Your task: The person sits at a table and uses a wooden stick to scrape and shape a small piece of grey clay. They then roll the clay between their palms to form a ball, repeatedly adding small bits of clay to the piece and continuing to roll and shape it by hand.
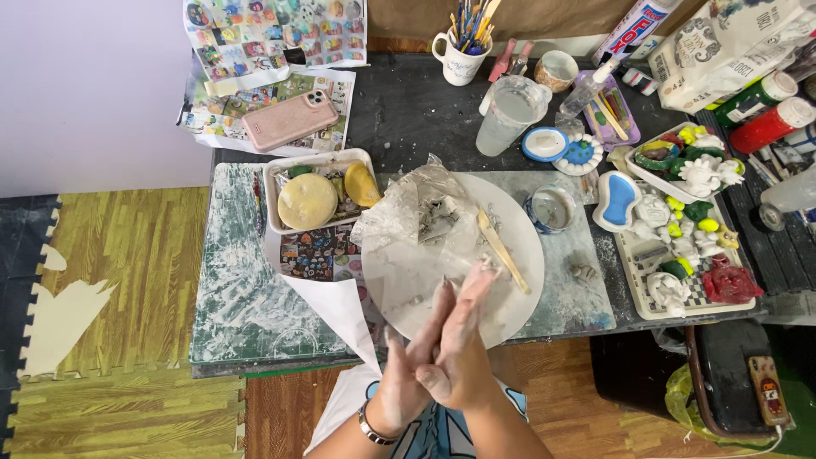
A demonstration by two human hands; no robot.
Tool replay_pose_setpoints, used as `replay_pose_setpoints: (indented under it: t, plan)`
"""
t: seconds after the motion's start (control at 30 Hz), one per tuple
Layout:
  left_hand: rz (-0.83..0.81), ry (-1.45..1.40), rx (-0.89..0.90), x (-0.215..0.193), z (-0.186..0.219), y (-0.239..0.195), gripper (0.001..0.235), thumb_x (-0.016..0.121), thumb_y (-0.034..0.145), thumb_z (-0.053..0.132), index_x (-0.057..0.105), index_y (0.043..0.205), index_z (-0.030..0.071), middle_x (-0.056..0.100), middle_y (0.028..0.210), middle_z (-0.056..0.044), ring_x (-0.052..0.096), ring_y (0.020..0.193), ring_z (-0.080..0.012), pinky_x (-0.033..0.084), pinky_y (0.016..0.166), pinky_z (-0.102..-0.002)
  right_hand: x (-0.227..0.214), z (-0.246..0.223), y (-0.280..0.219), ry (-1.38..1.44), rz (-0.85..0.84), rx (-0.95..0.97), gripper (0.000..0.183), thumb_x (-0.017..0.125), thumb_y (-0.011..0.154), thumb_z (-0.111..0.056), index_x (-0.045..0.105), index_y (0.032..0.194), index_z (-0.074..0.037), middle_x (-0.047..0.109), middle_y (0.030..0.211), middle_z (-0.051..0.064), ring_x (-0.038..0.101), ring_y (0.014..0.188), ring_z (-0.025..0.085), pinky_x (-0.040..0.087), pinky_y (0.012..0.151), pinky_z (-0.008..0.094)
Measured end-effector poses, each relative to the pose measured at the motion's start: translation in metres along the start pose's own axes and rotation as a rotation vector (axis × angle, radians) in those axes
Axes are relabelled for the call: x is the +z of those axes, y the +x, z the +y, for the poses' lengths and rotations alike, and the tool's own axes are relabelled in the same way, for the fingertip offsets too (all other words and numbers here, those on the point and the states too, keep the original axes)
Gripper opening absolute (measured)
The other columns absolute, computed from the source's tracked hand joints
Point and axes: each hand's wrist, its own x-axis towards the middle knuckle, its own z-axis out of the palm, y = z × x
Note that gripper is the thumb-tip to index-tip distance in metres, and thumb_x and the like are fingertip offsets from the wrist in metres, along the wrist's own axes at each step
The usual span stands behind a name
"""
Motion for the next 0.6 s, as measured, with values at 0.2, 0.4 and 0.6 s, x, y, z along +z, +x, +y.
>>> replay_pose_setpoints:
  t: [0.2,0.4,0.6]
  plan:
    - [0.222,0.158,0.195,-0.014,0.006,0.008,0.097,0.013,0.101,0.070,0.005,0.166,-0.002,0.002,0.177,-0.016,0.007,0.163,-0.0302,0.007,0.130,-0.042,0.015,-0.023,-0.015,0.071,-0.163,-0.210,0.083,0.036,0.108,-0.067,-0.001,0.172,-0.030,-0.008,0.176,0.019,-0.006,0.164,0.046,0.003,0.132,0.069]
    - [0.007,0.422,0.213,-0.011,-0.011,0.009,0.091,0.006,0.106,0.068,-0.007,0.167,0.002,-0.001,0.179,-0.017,0.012,0.166,-0.0352,0.010,0.136,-0.046,0.008,-0.011,-0.016,0.128,-0.028,-0.205,0.083,0.041,0.106,-0.063,0.002,0.172,-0.031,-0.010,0.174,0.020,-0.012,0.164,0.046,-0.002,0.132,0.065]
    - [0.111,-0.002,0.182,-0.007,0.001,-0.007,0.103,0.013,0.098,0.076,-0.007,0.164,0.000,-0.010,0.176,-0.011,-0.003,0.164,-0.0285,0.009,0.132,-0.045,-0.003,0.012,0.001,0.126,-0.185,-0.056,0.091,0.037,0.107,-0.070,-0.010,0.172,-0.028,-0.020,0.176,0.024,-0.016,0.162,0.045,-0.007,0.133,0.062]
